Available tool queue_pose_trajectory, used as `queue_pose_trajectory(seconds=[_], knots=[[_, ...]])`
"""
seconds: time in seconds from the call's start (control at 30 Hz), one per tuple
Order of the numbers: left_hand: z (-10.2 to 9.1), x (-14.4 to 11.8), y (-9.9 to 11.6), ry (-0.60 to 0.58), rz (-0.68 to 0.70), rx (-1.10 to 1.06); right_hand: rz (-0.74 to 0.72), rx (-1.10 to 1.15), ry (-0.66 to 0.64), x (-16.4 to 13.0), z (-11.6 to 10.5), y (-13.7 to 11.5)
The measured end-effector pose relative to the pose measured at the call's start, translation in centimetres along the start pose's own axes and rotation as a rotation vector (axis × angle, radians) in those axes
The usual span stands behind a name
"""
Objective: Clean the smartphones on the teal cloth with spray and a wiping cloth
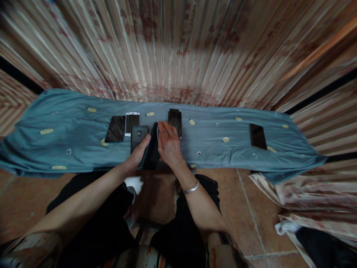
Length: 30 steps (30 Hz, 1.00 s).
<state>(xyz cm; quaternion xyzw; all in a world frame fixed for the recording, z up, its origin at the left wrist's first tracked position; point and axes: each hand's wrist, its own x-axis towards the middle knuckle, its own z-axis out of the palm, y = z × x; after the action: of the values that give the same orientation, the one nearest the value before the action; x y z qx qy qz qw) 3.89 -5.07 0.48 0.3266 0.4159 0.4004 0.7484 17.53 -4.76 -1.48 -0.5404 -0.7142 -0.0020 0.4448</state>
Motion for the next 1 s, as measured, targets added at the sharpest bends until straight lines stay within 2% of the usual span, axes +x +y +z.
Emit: queue_pose_trajectory(seconds=[0.23, 0.47, 0.57, 0.67, 0.8, 1.0], knots=[[-0.2, -0.1, 0.6, -0.011, -0.005, -0.013, 0.051, 0.018, -0.062, 0.1, 0.3, 1.3], [-0.3, 0.0, 1.0, -0.043, 0.047, 0.039, 0.161, 0.058, -0.019, -0.1, 1.1, 2.6], [-0.5, 0.3, 0.9, 0.009, 0.095, 0.089, 0.259, 0.180, -0.014, 0.2, 1.0, 2.7], [-0.9, 0.9, 0.7, 0.078, 0.140, 0.126, 0.416, 0.421, 0.007, 0.5, 0.8, 2.3], [-1.4, 1.6, 0.4, 0.090, 0.262, 0.262, 0.588, 0.739, 0.004, 0.7, 1.0, 1.2], [-2.4, 2.4, -0.1, 0.040, 0.363, 0.638, 0.634, 0.805, -0.015, 0.6, 1.5, 0.3]])
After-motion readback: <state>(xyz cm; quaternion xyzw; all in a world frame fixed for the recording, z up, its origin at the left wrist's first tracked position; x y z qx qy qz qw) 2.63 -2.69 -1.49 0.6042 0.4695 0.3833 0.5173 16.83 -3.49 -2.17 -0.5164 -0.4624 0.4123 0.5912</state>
